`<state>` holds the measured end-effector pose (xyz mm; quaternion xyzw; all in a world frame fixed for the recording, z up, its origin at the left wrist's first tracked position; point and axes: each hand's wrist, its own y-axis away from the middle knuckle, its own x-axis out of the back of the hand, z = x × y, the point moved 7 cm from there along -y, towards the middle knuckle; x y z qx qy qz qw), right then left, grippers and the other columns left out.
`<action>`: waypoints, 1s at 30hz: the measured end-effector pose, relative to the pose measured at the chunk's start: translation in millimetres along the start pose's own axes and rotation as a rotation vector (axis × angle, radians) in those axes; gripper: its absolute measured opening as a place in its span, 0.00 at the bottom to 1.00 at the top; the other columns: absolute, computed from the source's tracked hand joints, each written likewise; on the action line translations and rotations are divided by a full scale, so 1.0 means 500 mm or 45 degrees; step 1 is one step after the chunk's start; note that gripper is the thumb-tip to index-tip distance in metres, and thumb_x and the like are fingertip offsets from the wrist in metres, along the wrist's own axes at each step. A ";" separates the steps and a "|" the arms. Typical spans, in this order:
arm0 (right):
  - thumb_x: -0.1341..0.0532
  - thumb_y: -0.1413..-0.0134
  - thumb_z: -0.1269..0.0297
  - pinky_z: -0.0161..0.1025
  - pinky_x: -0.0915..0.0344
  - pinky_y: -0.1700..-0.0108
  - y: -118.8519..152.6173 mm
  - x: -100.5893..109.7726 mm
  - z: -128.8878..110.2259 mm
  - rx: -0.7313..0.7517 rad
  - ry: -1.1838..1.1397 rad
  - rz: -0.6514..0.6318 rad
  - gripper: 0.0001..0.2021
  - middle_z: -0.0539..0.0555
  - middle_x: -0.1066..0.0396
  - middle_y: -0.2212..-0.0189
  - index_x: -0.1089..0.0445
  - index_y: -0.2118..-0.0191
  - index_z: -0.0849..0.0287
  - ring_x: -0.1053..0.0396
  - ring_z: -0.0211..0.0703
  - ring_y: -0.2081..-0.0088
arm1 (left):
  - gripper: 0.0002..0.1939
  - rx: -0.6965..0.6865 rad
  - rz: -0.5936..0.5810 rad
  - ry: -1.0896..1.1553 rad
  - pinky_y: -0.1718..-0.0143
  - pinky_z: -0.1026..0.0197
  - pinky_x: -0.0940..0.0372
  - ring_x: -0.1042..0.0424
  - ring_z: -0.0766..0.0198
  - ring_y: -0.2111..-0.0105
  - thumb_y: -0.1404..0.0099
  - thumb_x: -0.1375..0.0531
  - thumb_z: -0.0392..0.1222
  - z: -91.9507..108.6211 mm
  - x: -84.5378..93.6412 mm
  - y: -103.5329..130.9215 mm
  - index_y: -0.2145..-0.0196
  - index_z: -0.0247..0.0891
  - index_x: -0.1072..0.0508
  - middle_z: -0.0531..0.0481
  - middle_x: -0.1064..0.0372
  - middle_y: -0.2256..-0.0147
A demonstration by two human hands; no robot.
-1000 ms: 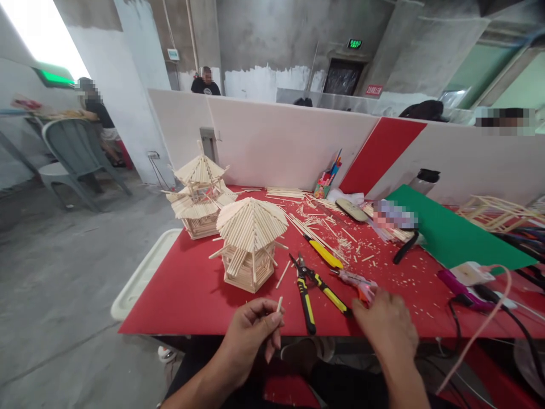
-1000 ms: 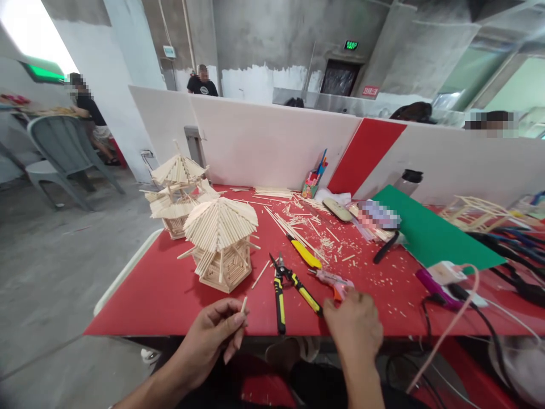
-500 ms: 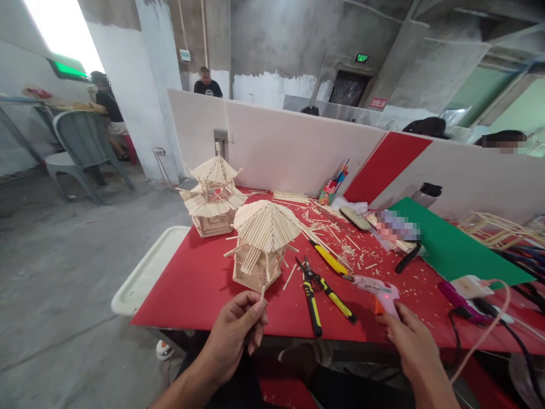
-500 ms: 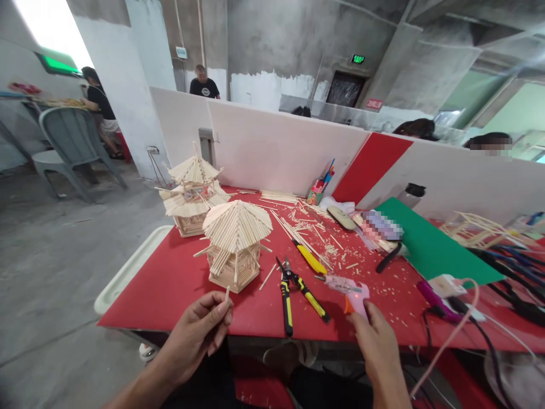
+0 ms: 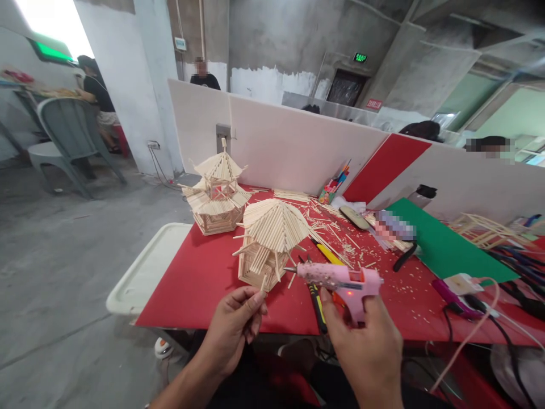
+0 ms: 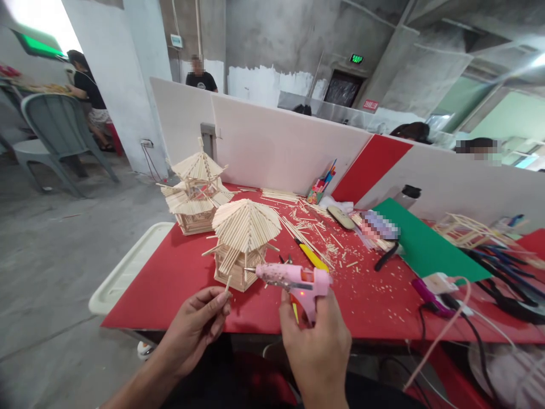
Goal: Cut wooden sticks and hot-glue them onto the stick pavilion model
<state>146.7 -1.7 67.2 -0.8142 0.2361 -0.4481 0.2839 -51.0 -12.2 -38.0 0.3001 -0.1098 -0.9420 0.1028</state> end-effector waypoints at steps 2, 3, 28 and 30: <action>0.40 0.50 0.55 0.34 0.38 0.74 0.009 -0.009 -0.022 0.192 0.090 0.138 0.14 0.51 0.34 0.76 0.34 0.62 0.60 0.35 0.38 0.77 | 0.14 0.025 0.021 0.026 0.88 0.72 0.53 0.45 0.78 0.88 0.50 0.32 0.47 0.001 0.006 -0.002 0.75 0.35 0.30 0.55 0.32 0.81; 0.40 0.49 0.57 0.35 0.37 0.73 0.013 -0.012 -0.031 0.259 0.124 0.185 0.15 0.52 0.33 0.74 0.34 0.59 0.61 0.34 0.39 0.75 | 0.14 0.027 0.035 0.040 0.89 0.72 0.53 0.46 0.78 0.88 0.51 0.32 0.47 0.003 0.012 -0.004 0.75 0.35 0.29 0.56 0.32 0.81; 0.34 0.53 0.66 0.34 0.34 0.68 0.036 -0.033 -0.133 0.527 0.324 0.336 0.18 0.57 0.29 0.67 0.35 0.56 0.62 0.29 0.43 0.67 | 0.07 -0.607 0.205 -0.376 0.80 0.67 0.38 0.30 0.61 0.67 0.48 0.33 0.44 0.108 0.091 -0.062 0.77 0.38 0.22 0.45 0.32 0.64; 0.33 0.54 0.67 0.34 0.34 0.68 0.033 -0.029 -0.134 0.535 0.338 0.340 0.17 0.58 0.29 0.67 0.35 0.57 0.63 0.29 0.43 0.67 | 0.06 -0.713 0.190 -0.463 0.69 0.64 0.34 0.33 0.52 0.54 0.46 0.34 0.43 0.121 0.088 -0.052 0.77 0.39 0.21 0.42 0.30 0.64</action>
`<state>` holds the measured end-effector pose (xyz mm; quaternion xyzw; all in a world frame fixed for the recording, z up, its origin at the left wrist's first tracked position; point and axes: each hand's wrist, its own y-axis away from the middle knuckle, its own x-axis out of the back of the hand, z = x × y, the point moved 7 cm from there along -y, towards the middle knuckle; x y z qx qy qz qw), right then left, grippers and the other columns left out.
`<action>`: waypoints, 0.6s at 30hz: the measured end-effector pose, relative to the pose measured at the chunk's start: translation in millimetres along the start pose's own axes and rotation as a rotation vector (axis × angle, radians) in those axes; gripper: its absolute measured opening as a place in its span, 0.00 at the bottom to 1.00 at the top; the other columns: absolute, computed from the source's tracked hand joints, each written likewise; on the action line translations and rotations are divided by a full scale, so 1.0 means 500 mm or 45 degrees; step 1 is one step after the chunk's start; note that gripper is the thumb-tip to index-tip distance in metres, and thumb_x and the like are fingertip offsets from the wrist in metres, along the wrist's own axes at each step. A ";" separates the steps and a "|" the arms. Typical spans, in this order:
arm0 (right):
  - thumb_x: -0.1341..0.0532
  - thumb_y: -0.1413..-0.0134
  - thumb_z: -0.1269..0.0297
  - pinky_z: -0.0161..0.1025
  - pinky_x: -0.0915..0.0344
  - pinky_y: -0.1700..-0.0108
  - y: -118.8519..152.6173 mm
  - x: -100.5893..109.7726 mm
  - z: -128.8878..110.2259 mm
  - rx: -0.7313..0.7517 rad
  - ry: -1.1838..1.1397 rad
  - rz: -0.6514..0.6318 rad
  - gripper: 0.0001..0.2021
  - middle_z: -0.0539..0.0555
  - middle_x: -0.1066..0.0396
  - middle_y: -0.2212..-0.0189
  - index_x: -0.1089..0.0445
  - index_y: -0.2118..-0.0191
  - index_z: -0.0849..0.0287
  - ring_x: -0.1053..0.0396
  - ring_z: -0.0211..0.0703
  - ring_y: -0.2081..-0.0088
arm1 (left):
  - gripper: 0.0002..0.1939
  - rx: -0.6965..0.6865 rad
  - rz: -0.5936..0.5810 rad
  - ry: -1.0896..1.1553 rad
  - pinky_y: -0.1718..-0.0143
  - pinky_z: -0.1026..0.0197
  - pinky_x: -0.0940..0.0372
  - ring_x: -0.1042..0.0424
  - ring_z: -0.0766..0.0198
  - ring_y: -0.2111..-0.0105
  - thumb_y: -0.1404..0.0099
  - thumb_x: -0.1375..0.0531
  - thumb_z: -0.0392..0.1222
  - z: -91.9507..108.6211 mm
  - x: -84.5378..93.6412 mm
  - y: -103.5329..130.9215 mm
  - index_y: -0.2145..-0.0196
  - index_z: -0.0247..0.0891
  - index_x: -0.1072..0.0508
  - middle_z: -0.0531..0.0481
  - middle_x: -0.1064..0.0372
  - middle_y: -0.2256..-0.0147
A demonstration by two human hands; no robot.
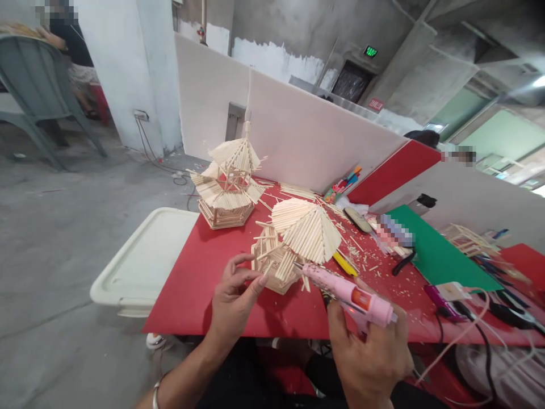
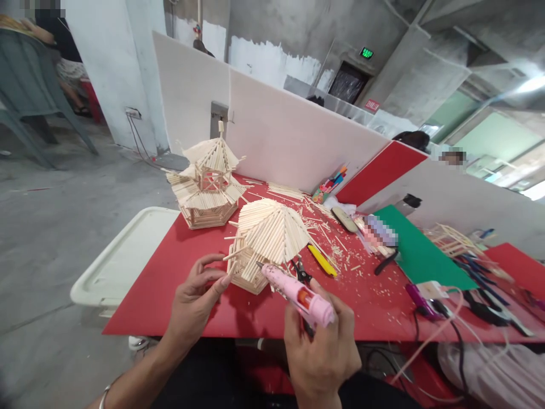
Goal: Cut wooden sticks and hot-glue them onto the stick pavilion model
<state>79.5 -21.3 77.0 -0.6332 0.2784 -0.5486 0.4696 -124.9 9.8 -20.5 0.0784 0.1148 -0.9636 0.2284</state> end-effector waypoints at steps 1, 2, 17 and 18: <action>0.33 0.55 0.67 0.33 0.34 0.68 -0.002 0.002 0.001 0.001 0.003 0.012 0.17 0.58 0.28 0.67 0.34 0.58 0.63 0.29 0.42 0.67 | 0.06 -0.037 -0.032 -0.019 0.64 0.61 0.34 0.35 0.49 0.50 0.45 0.35 0.42 0.006 -0.002 0.001 0.77 0.39 0.22 0.41 0.29 0.64; 0.32 0.55 0.67 0.33 0.34 0.68 -0.003 0.005 0.001 0.001 0.004 0.030 0.16 0.58 0.28 0.68 0.34 0.60 0.64 0.29 0.42 0.68 | 0.07 -0.058 -0.071 -0.025 0.61 0.59 0.34 0.37 0.48 0.48 0.44 0.36 0.42 0.009 -0.005 0.003 0.77 0.39 0.22 0.41 0.28 0.65; 0.33 0.54 0.67 0.34 0.34 0.67 0.007 -0.002 -0.004 -0.043 -0.001 0.068 0.15 0.56 0.27 0.66 0.31 0.59 0.62 0.28 0.42 0.68 | 0.10 0.078 -0.214 0.034 0.72 0.65 0.33 0.39 0.47 0.45 0.43 0.38 0.42 -0.001 -0.030 0.032 0.80 0.40 0.24 0.41 0.27 0.71; 0.33 0.54 0.67 0.34 0.34 0.67 0.008 -0.004 -0.004 -0.044 -0.001 0.068 0.15 0.56 0.27 0.66 0.32 0.58 0.62 0.28 0.42 0.67 | 0.11 0.073 -0.205 0.031 0.69 0.64 0.33 0.39 0.48 0.45 0.42 0.38 0.42 -0.001 -0.030 0.034 0.81 0.40 0.24 0.41 0.27 0.71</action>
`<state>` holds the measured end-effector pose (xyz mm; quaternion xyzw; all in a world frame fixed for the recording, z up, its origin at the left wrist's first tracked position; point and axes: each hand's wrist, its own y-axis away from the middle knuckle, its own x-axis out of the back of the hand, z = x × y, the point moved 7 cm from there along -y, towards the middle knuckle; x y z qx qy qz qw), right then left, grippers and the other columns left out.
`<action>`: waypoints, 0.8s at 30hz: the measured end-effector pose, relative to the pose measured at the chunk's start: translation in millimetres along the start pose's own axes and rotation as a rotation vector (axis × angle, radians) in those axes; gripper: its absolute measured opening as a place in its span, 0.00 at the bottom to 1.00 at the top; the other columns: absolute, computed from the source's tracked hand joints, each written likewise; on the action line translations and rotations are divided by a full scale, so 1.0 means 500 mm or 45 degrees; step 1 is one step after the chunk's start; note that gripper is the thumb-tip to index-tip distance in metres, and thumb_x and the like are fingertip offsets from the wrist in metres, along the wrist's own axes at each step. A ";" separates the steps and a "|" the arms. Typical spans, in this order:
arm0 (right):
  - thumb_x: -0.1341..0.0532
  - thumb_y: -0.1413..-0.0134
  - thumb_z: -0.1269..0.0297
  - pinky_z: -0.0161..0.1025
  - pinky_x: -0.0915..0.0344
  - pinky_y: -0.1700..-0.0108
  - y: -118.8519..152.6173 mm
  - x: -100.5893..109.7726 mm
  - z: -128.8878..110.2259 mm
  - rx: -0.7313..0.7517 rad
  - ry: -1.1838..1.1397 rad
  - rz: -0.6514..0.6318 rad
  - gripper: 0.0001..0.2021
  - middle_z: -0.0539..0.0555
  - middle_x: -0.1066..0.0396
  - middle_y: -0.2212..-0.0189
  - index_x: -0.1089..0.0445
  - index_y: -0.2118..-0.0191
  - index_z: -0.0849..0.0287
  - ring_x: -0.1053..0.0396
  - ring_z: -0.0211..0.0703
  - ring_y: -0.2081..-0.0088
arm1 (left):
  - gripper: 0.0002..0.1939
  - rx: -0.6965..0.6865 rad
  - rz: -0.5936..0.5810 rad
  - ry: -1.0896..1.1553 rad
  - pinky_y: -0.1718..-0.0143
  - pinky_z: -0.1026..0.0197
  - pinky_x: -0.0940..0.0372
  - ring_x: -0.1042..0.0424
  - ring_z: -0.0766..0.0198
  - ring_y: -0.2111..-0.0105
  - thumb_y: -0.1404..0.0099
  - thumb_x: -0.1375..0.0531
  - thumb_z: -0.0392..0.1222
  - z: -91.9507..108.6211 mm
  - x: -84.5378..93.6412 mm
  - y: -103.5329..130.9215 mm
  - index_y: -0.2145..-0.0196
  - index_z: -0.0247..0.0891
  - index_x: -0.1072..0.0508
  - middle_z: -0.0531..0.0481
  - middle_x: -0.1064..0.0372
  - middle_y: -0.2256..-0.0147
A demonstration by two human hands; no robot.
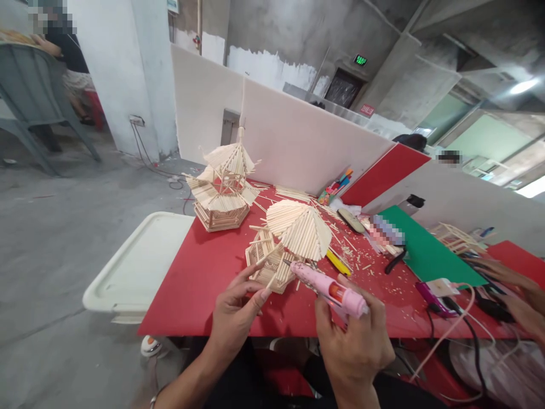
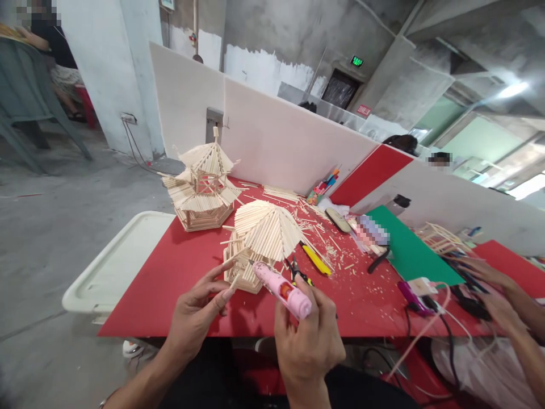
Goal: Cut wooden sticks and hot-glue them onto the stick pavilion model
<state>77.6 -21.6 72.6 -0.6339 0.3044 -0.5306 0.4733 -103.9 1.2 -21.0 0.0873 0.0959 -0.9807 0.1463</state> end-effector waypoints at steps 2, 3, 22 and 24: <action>0.33 0.54 0.67 0.34 0.34 0.67 0.002 -0.004 0.000 0.002 -0.002 -0.011 0.16 0.56 0.27 0.66 0.32 0.57 0.61 0.28 0.43 0.67 | 0.10 -0.007 0.047 -0.009 0.67 0.65 0.34 0.37 0.50 0.47 0.43 0.37 0.42 -0.004 0.003 0.004 0.80 0.39 0.24 0.42 0.27 0.70; 0.33 0.54 0.66 0.34 0.34 0.67 0.003 -0.005 0.000 0.002 -0.003 -0.017 0.16 0.56 0.26 0.66 0.32 0.57 0.61 0.28 0.43 0.67 | 0.10 0.004 0.077 -0.005 0.69 0.66 0.34 0.34 0.52 0.51 0.43 0.37 0.43 -0.009 0.005 0.006 0.80 0.39 0.24 0.43 0.28 0.70; 0.34 0.52 0.67 0.33 0.36 0.66 -0.003 -0.007 -0.018 0.069 0.056 -0.060 0.13 0.54 0.27 0.66 0.31 0.58 0.60 0.28 0.41 0.67 | 0.19 0.259 0.159 0.197 0.85 0.68 0.53 0.48 0.74 0.87 0.51 0.35 0.55 -0.043 -0.032 -0.033 0.83 0.35 0.30 0.59 0.43 0.88; 0.35 0.52 0.67 0.33 0.36 0.65 -0.003 -0.008 -0.018 0.069 0.060 -0.060 0.13 0.54 0.27 0.66 0.31 0.58 0.60 0.28 0.41 0.67 | 0.20 0.248 0.149 0.195 0.86 0.68 0.53 0.48 0.74 0.87 0.50 0.36 0.55 -0.042 -0.035 -0.035 0.84 0.36 0.31 0.59 0.44 0.88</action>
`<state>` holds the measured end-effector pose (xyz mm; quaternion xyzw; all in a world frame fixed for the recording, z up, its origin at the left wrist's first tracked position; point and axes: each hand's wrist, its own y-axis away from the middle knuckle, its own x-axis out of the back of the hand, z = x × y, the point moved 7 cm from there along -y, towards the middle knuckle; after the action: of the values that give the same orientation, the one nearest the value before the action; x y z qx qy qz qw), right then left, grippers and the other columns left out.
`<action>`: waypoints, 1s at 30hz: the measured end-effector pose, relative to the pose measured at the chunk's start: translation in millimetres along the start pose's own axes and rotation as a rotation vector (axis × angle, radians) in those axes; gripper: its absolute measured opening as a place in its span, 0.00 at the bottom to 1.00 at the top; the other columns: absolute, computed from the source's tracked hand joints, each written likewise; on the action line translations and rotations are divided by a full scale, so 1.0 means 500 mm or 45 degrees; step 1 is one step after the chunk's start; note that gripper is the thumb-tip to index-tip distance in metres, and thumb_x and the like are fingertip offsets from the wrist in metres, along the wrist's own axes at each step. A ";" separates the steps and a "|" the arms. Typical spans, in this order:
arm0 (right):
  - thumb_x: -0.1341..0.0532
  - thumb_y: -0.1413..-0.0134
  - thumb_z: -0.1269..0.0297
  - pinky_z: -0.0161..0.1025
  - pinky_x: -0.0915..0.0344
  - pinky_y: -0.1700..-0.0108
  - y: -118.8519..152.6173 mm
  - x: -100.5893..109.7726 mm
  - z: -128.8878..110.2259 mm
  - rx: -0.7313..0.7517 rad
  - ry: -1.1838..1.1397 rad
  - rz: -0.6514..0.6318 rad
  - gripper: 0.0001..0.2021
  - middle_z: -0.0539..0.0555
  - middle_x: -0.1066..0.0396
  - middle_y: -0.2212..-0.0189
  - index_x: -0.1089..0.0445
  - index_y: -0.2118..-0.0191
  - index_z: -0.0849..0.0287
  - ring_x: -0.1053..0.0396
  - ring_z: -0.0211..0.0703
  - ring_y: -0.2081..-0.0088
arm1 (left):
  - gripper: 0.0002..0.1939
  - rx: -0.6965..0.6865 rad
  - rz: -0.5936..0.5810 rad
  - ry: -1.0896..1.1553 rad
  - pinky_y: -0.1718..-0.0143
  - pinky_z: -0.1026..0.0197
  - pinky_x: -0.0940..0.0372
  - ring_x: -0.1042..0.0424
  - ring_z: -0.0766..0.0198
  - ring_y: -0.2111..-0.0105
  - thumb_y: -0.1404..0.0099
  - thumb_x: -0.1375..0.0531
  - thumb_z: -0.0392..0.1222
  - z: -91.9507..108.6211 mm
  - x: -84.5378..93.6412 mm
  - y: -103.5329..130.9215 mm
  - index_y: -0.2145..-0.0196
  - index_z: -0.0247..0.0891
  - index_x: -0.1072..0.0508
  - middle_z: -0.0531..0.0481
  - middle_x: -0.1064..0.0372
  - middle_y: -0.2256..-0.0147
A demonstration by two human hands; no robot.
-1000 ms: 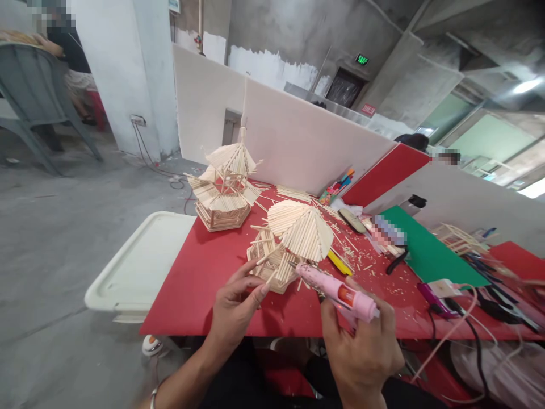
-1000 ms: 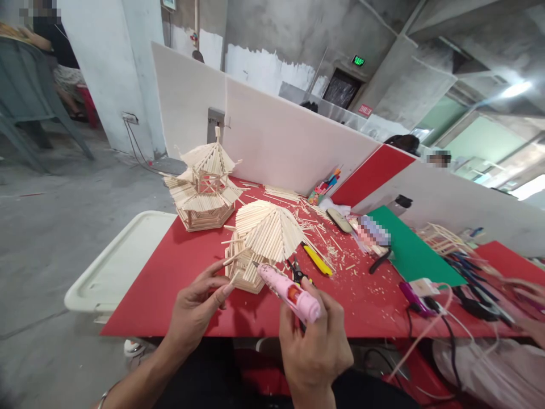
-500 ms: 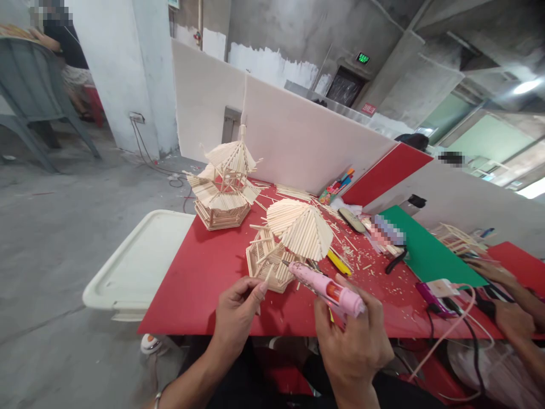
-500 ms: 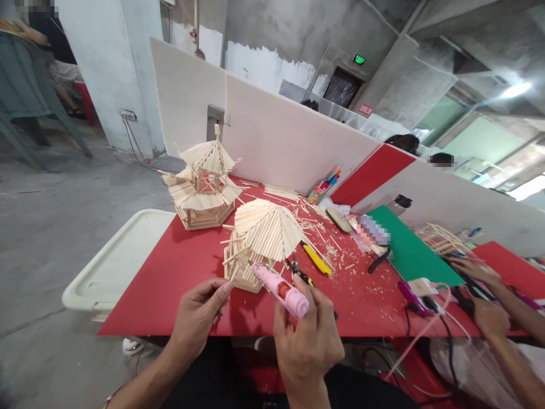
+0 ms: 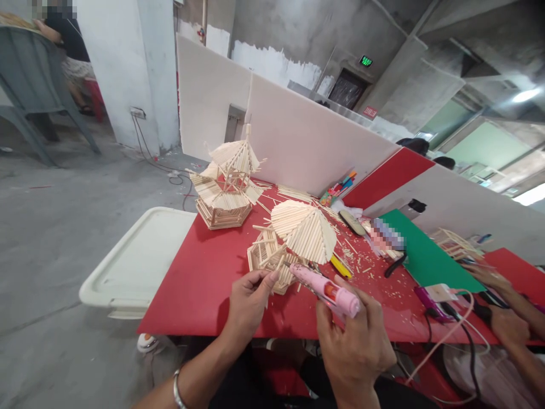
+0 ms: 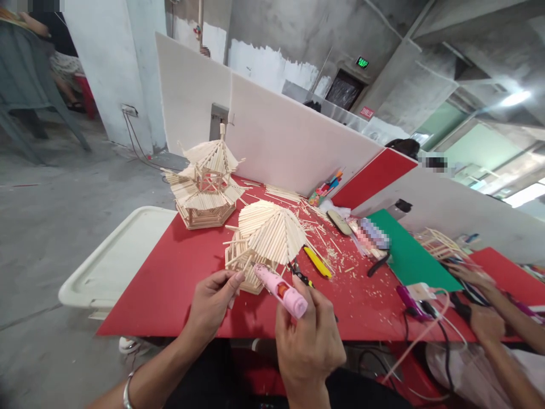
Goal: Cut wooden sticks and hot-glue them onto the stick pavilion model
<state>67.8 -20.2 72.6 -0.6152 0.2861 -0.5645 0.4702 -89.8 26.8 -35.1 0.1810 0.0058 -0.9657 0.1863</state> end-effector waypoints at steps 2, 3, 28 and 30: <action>0.35 0.51 0.67 0.33 0.36 0.66 0.000 -0.002 0.001 -0.006 0.007 -0.008 0.13 0.54 0.26 0.65 0.31 0.58 0.59 0.28 0.41 0.66 | 0.20 -0.002 -0.014 -0.006 0.86 0.68 0.53 0.49 0.74 0.87 0.49 0.36 0.55 0.000 -0.003 -0.002 0.85 0.36 0.32 0.59 0.45 0.88; 0.35 0.51 0.67 0.33 0.36 0.66 0.000 -0.003 0.001 -0.010 0.013 -0.012 0.13 0.54 0.26 0.65 0.31 0.58 0.59 0.28 0.40 0.67 | 0.20 0.000 -0.020 -0.007 0.85 0.68 0.53 0.49 0.74 0.87 0.49 0.36 0.55 0.000 -0.005 -0.002 0.85 0.36 0.33 0.59 0.45 0.89; 0.35 0.51 0.67 0.33 0.36 0.66 0.004 -0.004 0.006 -0.016 0.017 0.017 0.12 0.55 0.27 0.67 0.31 0.59 0.61 0.28 0.41 0.67 | 0.21 0.031 -0.044 0.052 0.84 0.67 0.53 0.49 0.73 0.86 0.48 0.36 0.55 -0.012 -0.006 -0.005 0.85 0.36 0.34 0.59 0.45 0.88; 0.35 0.52 0.68 0.33 0.36 0.65 0.005 -0.004 0.006 -0.027 0.015 0.022 0.12 0.56 0.28 0.66 0.32 0.59 0.61 0.28 0.41 0.67 | 0.20 0.028 -0.028 0.049 0.84 0.67 0.53 0.50 0.73 0.86 0.49 0.35 0.55 -0.009 -0.005 -0.005 0.85 0.36 0.33 0.59 0.46 0.88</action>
<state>70.9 -18.5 69.7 -0.6143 0.3000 -0.5609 0.4669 -86.8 30.3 -38.7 0.2014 0.0009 -0.9640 0.1736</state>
